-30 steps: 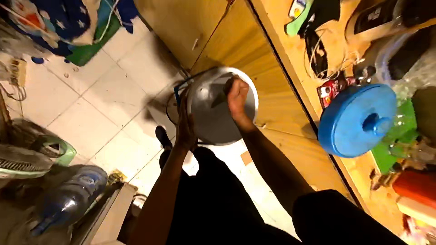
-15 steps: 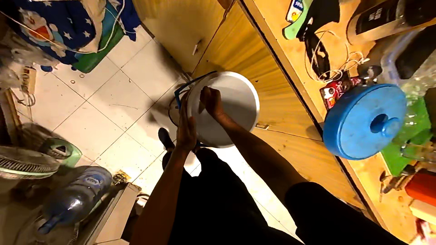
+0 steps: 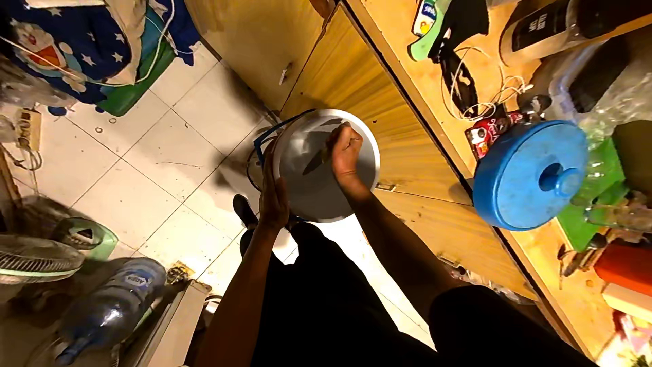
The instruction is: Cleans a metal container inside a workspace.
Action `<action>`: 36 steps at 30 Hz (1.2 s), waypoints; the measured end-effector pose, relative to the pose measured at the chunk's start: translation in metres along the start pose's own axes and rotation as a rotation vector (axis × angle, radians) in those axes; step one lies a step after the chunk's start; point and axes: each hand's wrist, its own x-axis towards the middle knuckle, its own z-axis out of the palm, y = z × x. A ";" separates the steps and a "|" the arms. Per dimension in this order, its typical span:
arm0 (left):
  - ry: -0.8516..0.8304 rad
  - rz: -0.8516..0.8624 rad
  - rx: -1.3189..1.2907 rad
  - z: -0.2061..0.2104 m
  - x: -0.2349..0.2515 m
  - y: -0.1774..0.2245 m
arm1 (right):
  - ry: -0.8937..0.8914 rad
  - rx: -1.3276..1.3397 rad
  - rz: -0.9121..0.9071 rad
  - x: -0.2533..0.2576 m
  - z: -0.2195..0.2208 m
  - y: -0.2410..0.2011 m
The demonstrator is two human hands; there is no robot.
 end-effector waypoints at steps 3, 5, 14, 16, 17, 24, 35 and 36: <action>-0.004 0.002 -0.013 0.001 -0.001 -0.001 | 0.083 0.008 -0.023 0.007 -0.003 -0.015; -0.002 0.014 -0.050 0.001 -0.001 -0.002 | 0.123 0.004 -0.007 0.005 -0.002 -0.020; -0.043 -0.017 -0.043 -0.001 -0.006 -0.002 | 0.024 -0.090 -0.033 -0.017 -0.001 -0.004; -0.006 0.041 -0.049 0.001 0.004 -0.002 | 0.034 -0.047 -0.093 0.011 -0.009 -0.017; 0.009 0.045 -0.038 0.000 0.002 -0.001 | 0.024 -0.048 -0.093 0.014 -0.015 -0.022; -0.011 0.001 -0.066 0.002 0.002 -0.002 | -0.125 0.011 -0.194 0.020 -0.016 0.008; -0.017 0.035 -0.112 0.001 0.003 -0.003 | -0.211 0.051 -0.185 0.010 0.007 0.023; -0.018 0.030 -0.108 0.000 0.003 -0.003 | -0.233 0.092 -0.200 0.012 0.013 0.021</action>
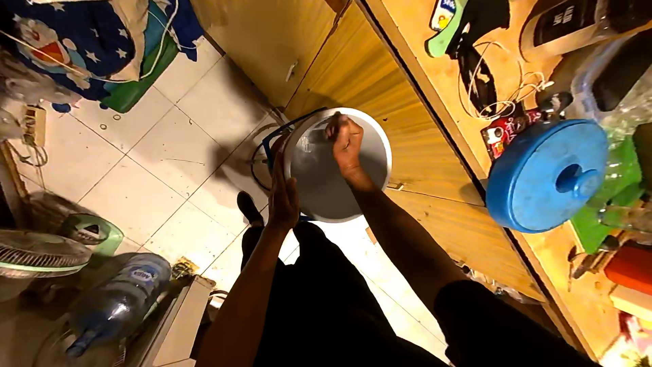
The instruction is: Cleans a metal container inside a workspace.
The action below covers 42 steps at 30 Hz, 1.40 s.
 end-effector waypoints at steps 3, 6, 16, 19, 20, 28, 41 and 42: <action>0.012 -0.002 0.020 -0.001 0.000 0.000 | -0.072 0.069 0.015 0.000 0.011 0.011; 0.019 0.003 0.019 0.001 -0.002 0.001 | -0.125 -0.004 0.076 -0.011 0.006 0.019; 0.028 0.044 -0.028 0.000 0.005 -0.004 | -0.193 -0.042 -0.019 -0.002 0.006 0.015; 0.037 0.025 -0.006 0.000 0.004 0.000 | -0.190 -0.129 0.023 -0.010 -0.005 0.020; 0.039 0.022 -0.006 0.001 0.003 0.001 | -0.171 -0.135 0.060 -0.013 -0.011 0.016; 0.010 -0.018 0.018 -0.003 -0.001 0.008 | -0.131 -0.182 0.047 -0.015 -0.029 0.006; 0.039 0.033 -0.026 0.003 0.003 -0.005 | -0.114 -0.143 0.086 -0.013 -0.036 -0.023; 0.039 0.035 -0.028 0.003 0.003 -0.005 | -0.114 -0.138 0.084 -0.013 -0.033 -0.022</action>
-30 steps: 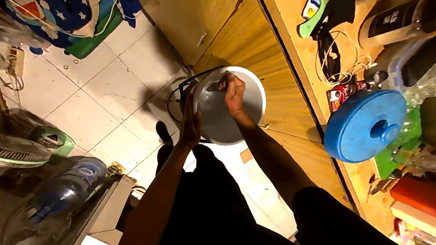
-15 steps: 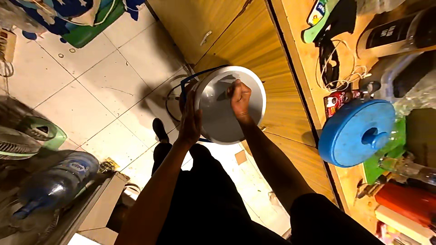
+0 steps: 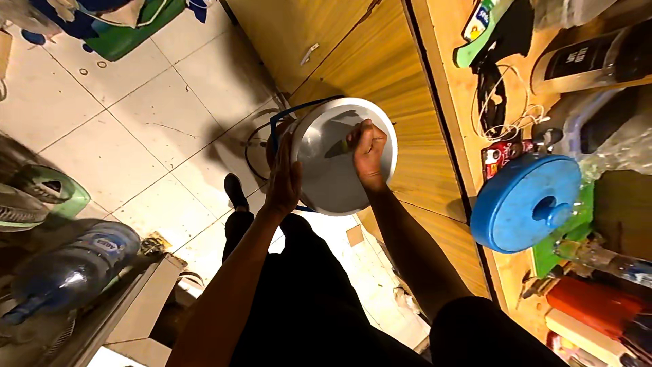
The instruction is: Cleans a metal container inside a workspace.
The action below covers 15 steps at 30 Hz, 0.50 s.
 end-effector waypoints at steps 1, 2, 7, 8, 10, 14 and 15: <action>0.001 -0.002 -0.002 0.000 0.000 0.000 | -0.002 0.001 0.003 0.001 0.003 0.002; -0.011 -0.016 -0.004 -0.001 0.000 0.001 | -0.008 -0.006 0.011 0.001 0.006 0.005; -0.008 -0.019 -0.012 -0.001 0.001 0.001 | -0.033 -0.030 -0.009 0.011 0.009 -0.004; -0.008 -0.013 -0.020 -0.001 0.001 0.000 | -0.026 -0.023 -0.023 0.015 0.009 -0.012; -0.004 -0.017 -0.032 0.000 0.000 0.001 | -0.022 -0.019 -0.055 0.018 0.009 -0.018; -0.057 -0.089 0.060 -0.003 -0.013 0.019 | -0.030 -0.230 0.052 -0.012 0.011 0.037; -0.048 -0.083 0.073 -0.005 -0.009 0.019 | -0.035 -0.271 0.087 -0.011 0.010 0.034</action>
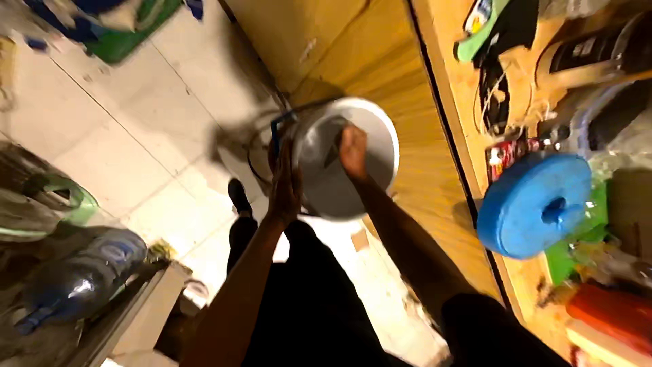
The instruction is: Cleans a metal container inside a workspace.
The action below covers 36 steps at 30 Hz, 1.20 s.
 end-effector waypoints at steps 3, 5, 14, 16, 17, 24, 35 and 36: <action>-0.017 -0.015 -0.004 -0.001 0.000 -0.005 | 0.039 0.034 -0.080 0.014 -0.015 -0.023; -0.001 -0.026 -0.009 -0.002 0.004 -0.001 | 0.064 0.132 -0.142 0.026 -0.024 -0.034; 0.037 0.051 -0.100 0.007 0.012 -0.017 | 0.036 0.369 0.040 0.009 0.003 -0.034; 0.040 0.077 -0.120 0.008 0.012 -0.019 | 0.032 0.355 0.053 0.005 0.011 -0.027; 0.044 0.085 -0.118 0.009 0.013 -0.020 | 0.026 0.342 0.060 0.003 0.013 -0.024; 0.036 0.087 -0.082 0.008 0.012 -0.019 | -0.021 0.385 0.041 -0.004 0.021 -0.019; 0.058 0.130 -0.141 0.010 0.015 -0.023 | -0.014 0.321 -0.030 0.016 0.003 -0.063; 0.048 0.108 -0.134 0.009 0.014 -0.020 | -0.015 0.319 -0.037 0.016 0.002 -0.066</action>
